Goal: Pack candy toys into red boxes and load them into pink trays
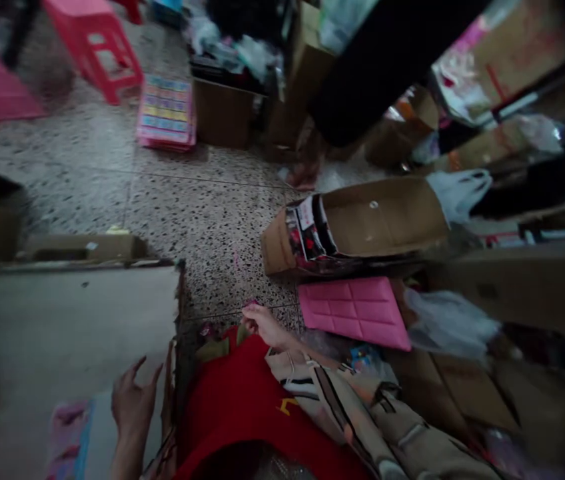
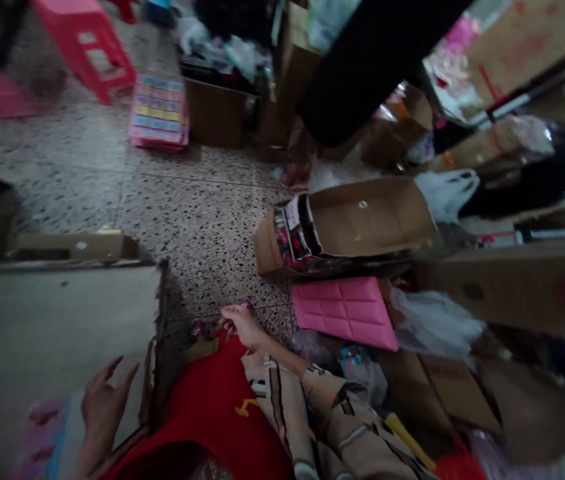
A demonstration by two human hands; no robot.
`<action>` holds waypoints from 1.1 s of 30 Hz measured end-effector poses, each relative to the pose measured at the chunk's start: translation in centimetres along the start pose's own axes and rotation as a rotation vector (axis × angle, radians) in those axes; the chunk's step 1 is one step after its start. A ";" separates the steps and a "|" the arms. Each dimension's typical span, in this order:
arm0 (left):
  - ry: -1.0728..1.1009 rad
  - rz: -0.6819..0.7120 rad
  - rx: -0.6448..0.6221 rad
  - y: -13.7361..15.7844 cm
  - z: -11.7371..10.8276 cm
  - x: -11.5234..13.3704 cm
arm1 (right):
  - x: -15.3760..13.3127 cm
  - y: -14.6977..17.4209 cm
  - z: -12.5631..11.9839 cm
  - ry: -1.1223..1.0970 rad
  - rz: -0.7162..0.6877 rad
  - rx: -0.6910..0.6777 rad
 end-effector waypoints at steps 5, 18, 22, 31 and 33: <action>-0.052 0.429 -0.249 -1.6 5.1 14.3 | 3.3 1.4 -15.3 0.150 -0.038 0.466; -0.216 0.605 -0.663 2.4 20.2 32.5 | 6.3 6.0 -53.7 0.719 -0.064 1.151; -0.247 0.653 -0.774 6.7 25.8 37.7 | 8.1 3.6 -58.4 0.788 0.008 1.124; -0.294 0.734 -0.952 17.0 32.7 44.8 | 10.0 2.9 -57.7 0.944 0.027 1.123; -0.340 0.833 -0.997 20.1 34.3 47.1 | 10.0 2.9 -57.4 0.959 0.052 1.108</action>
Point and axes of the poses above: each hand's wrist, its own y-axis away from the middle knuckle, its own z-axis out of the palm, x = y × z, the point moved 3 cm from there along -y, towards the middle knuckle, and after that the axes turned 11 degrees about -z, right-handed, at the moved point
